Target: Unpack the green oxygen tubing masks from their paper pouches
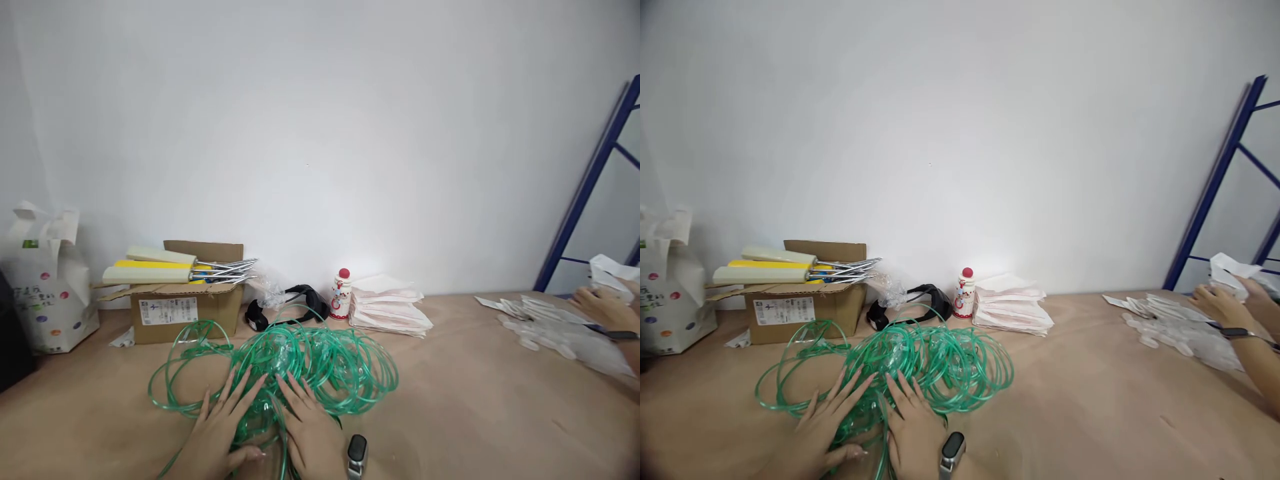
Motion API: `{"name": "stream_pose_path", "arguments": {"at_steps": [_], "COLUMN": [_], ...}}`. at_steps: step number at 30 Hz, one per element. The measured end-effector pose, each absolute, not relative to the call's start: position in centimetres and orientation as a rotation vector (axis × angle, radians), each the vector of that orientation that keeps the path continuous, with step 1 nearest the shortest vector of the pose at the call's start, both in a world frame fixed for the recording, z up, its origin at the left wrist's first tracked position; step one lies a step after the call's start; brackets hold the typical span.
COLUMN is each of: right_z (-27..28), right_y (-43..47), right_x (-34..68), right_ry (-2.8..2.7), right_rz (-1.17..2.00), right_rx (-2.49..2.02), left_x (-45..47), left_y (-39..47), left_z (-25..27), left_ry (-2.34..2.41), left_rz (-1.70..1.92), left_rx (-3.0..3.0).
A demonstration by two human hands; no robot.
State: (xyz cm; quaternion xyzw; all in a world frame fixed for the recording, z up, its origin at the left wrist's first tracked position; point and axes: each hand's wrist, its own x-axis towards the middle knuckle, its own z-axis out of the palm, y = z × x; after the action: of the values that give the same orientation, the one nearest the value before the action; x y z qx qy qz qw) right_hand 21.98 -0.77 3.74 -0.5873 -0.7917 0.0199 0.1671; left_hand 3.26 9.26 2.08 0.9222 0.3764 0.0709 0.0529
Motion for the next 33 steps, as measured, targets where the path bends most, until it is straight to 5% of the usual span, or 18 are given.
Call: {"name": "stream_pose_path", "arguments": {"at_steps": [14,22,33], "right_z": [4.2,4.1,3.4], "right_y": [-0.4,-0.9,2.4], "right_x": [21.9,21.6,29.1], "right_ry": [-2.268,-2.041,-1.967], "right_rz": [0.165,-0.043,-0.315], "right_rx": [-1.646,-1.816,-2.029], "left_x": [3.3,5.3,3.2], "left_y": [8.5,7.7,12.1], "left_z": [2.4,5.7,3.3], "left_ry": [1.132,1.057,0.954], "left_rz": [0.156,0.214,0.433], "left_rx": [2.805,2.933,3.027]}}
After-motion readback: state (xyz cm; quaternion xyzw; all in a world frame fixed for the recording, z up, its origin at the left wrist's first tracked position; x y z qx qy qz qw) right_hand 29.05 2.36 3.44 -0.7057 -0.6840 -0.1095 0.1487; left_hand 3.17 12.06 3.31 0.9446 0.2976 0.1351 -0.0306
